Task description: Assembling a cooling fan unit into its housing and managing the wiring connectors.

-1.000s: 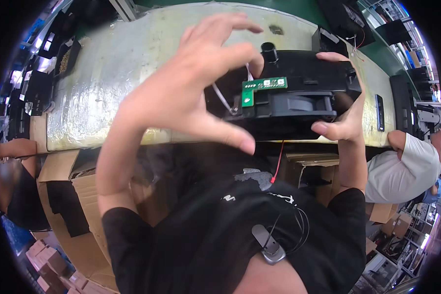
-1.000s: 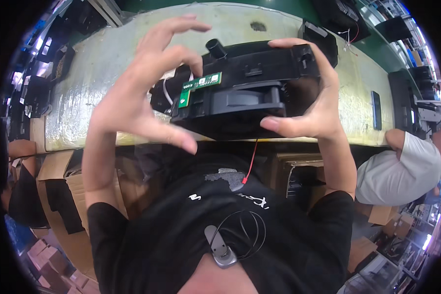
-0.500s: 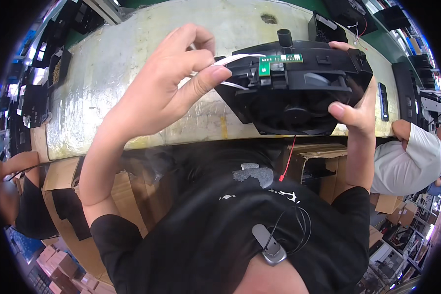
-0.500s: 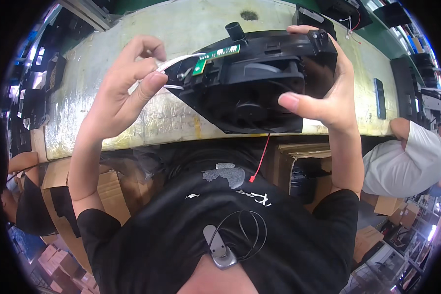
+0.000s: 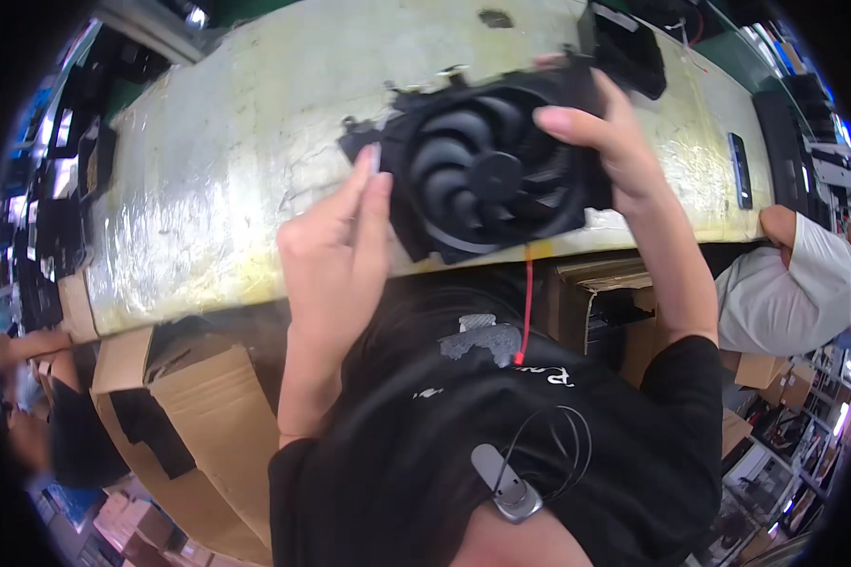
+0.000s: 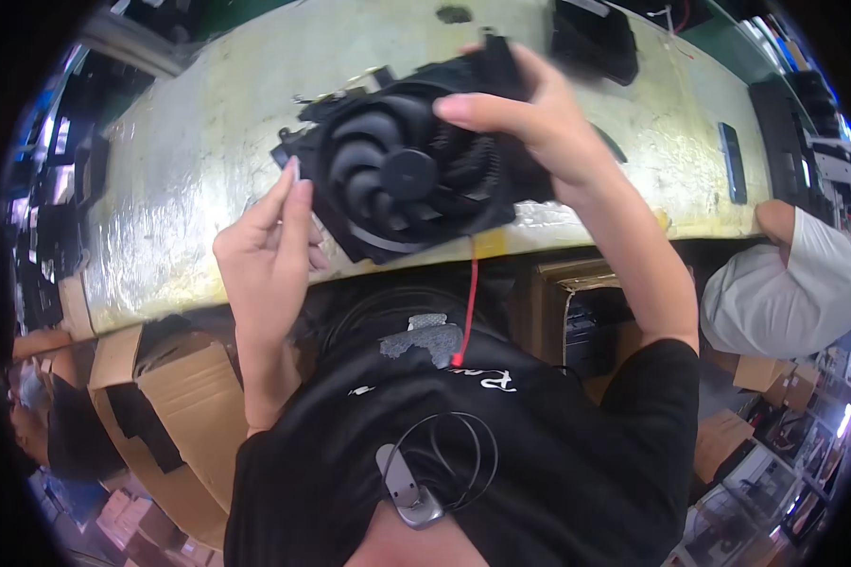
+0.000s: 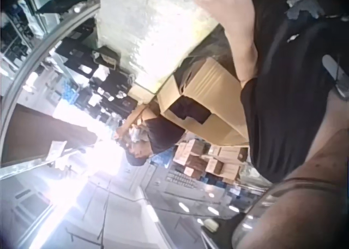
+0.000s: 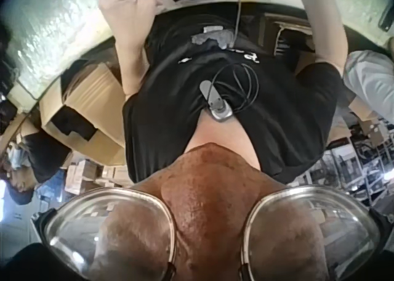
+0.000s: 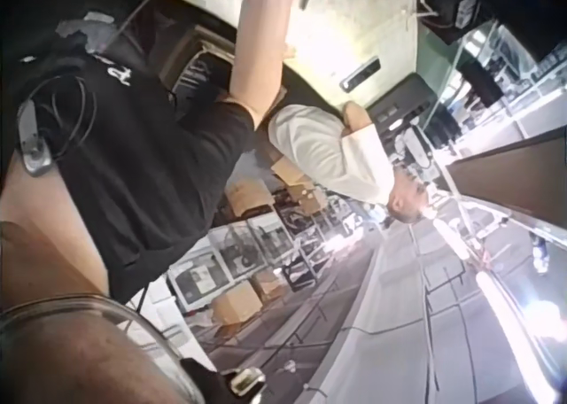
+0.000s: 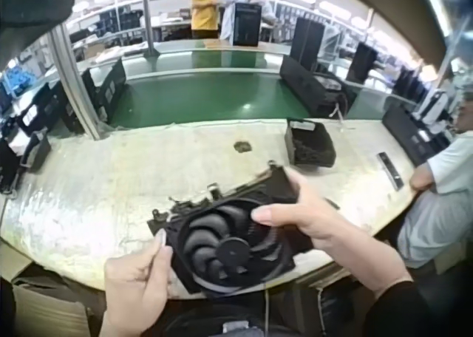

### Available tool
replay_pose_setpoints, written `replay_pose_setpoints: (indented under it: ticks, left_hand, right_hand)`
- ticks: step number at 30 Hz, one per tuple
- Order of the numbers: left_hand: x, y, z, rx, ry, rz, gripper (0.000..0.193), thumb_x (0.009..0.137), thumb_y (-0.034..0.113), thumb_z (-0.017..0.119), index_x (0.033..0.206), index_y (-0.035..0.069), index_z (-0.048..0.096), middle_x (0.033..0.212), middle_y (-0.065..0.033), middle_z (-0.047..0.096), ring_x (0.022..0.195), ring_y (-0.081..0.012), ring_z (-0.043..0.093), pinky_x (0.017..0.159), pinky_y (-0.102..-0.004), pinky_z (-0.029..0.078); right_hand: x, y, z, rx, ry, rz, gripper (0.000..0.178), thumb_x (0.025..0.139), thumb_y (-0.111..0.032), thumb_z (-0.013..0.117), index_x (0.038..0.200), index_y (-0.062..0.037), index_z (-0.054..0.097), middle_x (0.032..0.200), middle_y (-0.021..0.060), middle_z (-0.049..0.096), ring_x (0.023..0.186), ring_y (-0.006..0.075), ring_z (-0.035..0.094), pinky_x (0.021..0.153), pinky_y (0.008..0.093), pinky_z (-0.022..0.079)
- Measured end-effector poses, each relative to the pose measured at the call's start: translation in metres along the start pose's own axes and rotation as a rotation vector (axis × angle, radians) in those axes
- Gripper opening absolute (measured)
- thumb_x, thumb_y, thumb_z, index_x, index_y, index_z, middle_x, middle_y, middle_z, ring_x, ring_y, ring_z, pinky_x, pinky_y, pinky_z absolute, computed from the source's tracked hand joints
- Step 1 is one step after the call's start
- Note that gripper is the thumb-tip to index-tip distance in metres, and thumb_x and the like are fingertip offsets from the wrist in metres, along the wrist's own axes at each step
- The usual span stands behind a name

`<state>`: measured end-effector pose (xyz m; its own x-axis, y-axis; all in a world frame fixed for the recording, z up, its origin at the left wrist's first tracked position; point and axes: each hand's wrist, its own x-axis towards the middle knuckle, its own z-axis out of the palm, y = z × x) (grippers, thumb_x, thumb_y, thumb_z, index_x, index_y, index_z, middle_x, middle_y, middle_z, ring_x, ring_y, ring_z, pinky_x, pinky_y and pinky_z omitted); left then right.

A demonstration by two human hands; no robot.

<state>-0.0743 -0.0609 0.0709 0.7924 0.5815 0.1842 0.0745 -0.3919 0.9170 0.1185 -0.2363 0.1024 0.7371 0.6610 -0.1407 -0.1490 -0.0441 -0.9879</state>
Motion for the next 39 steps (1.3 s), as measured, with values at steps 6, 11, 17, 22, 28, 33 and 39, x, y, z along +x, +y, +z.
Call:
replay_pose_setpoints:
  ticks: [6,11,17,22,28,33,39]
  left_hand:
    - [0.047,-0.028,0.001,0.400,0.036,0.078,0.028,0.095,0.010,0.056,0.116,-0.006,0.066,0.063,-0.0234,0.055,0.052,-0.0148,0.049,0.054,-0.0325,0.043]
    - [0.047,-0.037,0.005,0.343,0.036,0.061,0.030,0.096,0.007,0.055,0.122,-0.004,0.063,0.065,-0.0225,0.055,0.060,-0.0102,0.047,0.056,-0.0303,0.044]
    - [0.047,-0.014,0.006,0.504,-0.021,0.023,0.031,0.094,0.005,0.054,0.123,-0.005,0.062,0.067,-0.0246,0.057,0.055,-0.0248,0.053,0.056,-0.0349,0.044]
    - [0.045,0.002,-0.006,0.567,-0.176,0.066,0.036,0.093,0.003,0.051,0.127,-0.011,0.056,0.074,-0.0282,0.058,0.063,-0.0358,0.059,0.061,-0.0411,0.045]
    - [0.048,0.007,-0.013,0.533,-0.312,-0.022,0.040,0.093,0.001,0.048,0.130,-0.014,0.050,0.076,-0.0293,0.058,0.067,-0.0414,0.058,0.064,-0.0439,0.045]
    - [0.045,-0.005,-0.013,0.422,-0.270,-0.012,0.042,0.093,0.002,0.049,0.133,-0.012,0.048,0.070,-0.0242,0.054,0.057,-0.0281,0.052,0.059,-0.0380,0.044]
    - [0.043,-0.021,-0.012,0.301,-0.217,-0.004,0.043,0.094,0.003,0.051,0.135,-0.008,0.049,0.071,-0.0197,0.053,0.059,-0.0195,0.046,0.059,-0.0323,0.043]
  right_hand:
    - [0.045,0.035,0.026,0.284,0.009,0.268,0.068,0.074,-0.027,0.084,0.125,0.0045,0.052,0.113,0.0152,0.064,0.101,0.0202,0.065,0.088,0.0337,0.054]
    - [0.038,0.035,0.001,-0.125,-0.091,0.126,0.090,0.082,-0.053,0.073,0.139,0.0088,0.040,0.136,0.0246,0.050,0.129,0.0271,0.049,0.103,0.0389,0.044]
    - [0.057,-0.003,-0.119,-1.339,0.361,-0.633,0.028,0.084,-0.013,0.070,0.112,-0.0105,0.070,0.112,0.0111,0.064,0.107,0.0311,0.059,0.092,0.0405,0.049]
    - [0.070,0.002,-0.181,-1.549,0.187,-0.528,0.024,0.086,-0.006,0.065,0.109,-0.0090,0.072,0.117,0.0092,0.064,0.110,0.0301,0.058,0.093,0.0389,0.048]
    - [0.072,0.006,-0.183,-1.498,0.098,-0.521,0.018,0.086,-0.008,0.065,0.101,-0.0075,0.074,0.115,0.0075,0.065,0.109,0.0287,0.059,0.094,0.0374,0.048]
    - [0.077,0.005,-0.197,-1.640,-0.011,-0.675,0.020,0.087,-0.006,0.063,0.104,-0.0091,0.072,0.116,0.0058,0.064,0.107,0.0268,0.059,0.091,0.0378,0.048]
    - [0.076,0.002,-0.201,-1.738,-0.095,-0.812,0.025,0.084,-0.004,0.063,0.106,-0.0115,0.070,0.114,0.0054,0.063,0.106,0.0275,0.059,0.090,0.0382,0.048]
